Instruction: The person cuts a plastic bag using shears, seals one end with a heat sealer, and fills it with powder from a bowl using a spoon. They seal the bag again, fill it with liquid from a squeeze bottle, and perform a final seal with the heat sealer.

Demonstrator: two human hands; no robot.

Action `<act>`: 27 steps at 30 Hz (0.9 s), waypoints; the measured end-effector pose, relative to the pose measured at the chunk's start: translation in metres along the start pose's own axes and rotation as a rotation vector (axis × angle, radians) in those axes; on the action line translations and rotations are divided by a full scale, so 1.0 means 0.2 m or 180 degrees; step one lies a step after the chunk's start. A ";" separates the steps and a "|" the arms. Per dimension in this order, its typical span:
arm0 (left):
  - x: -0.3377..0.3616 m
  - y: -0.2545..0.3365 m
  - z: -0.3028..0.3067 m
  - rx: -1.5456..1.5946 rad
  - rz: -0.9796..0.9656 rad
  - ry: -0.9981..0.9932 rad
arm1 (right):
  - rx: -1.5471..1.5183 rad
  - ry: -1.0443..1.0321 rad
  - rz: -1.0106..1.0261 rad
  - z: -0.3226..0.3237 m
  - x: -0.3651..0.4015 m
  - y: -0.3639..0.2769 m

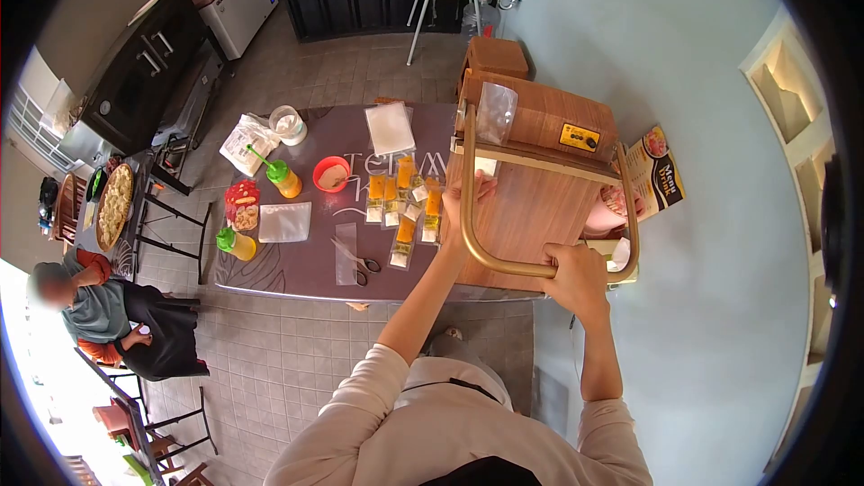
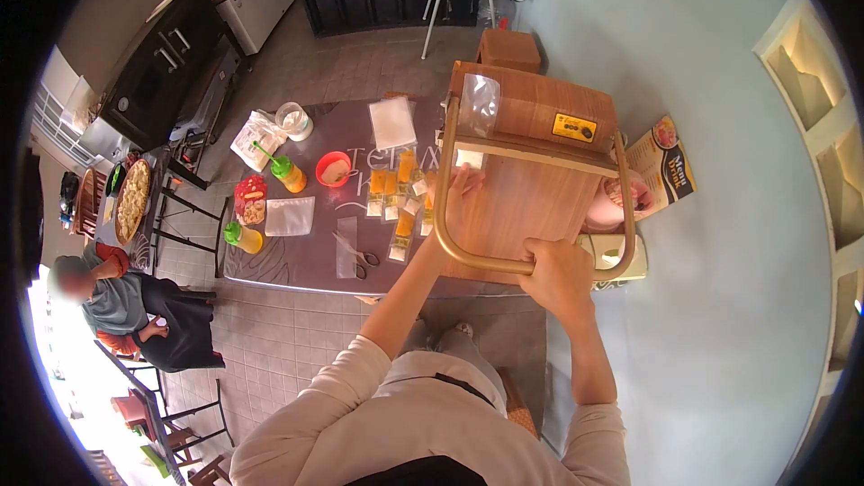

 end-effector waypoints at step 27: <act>0.04 0.05 -0.01 -0.0389 0.0118 0.0059 | 0.0473 0.1198 0.0216 -0.06 0.09 0.00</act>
Point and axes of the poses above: each hand's wrist, its own x-axis away from the middle knuckle, its own z-axis out of the back of the hand, y = z × x, the point moved 8 cm from there along -x, towards the middle knuckle, and after that the axes turned 13 degrees about y, right-handed, at the moved point
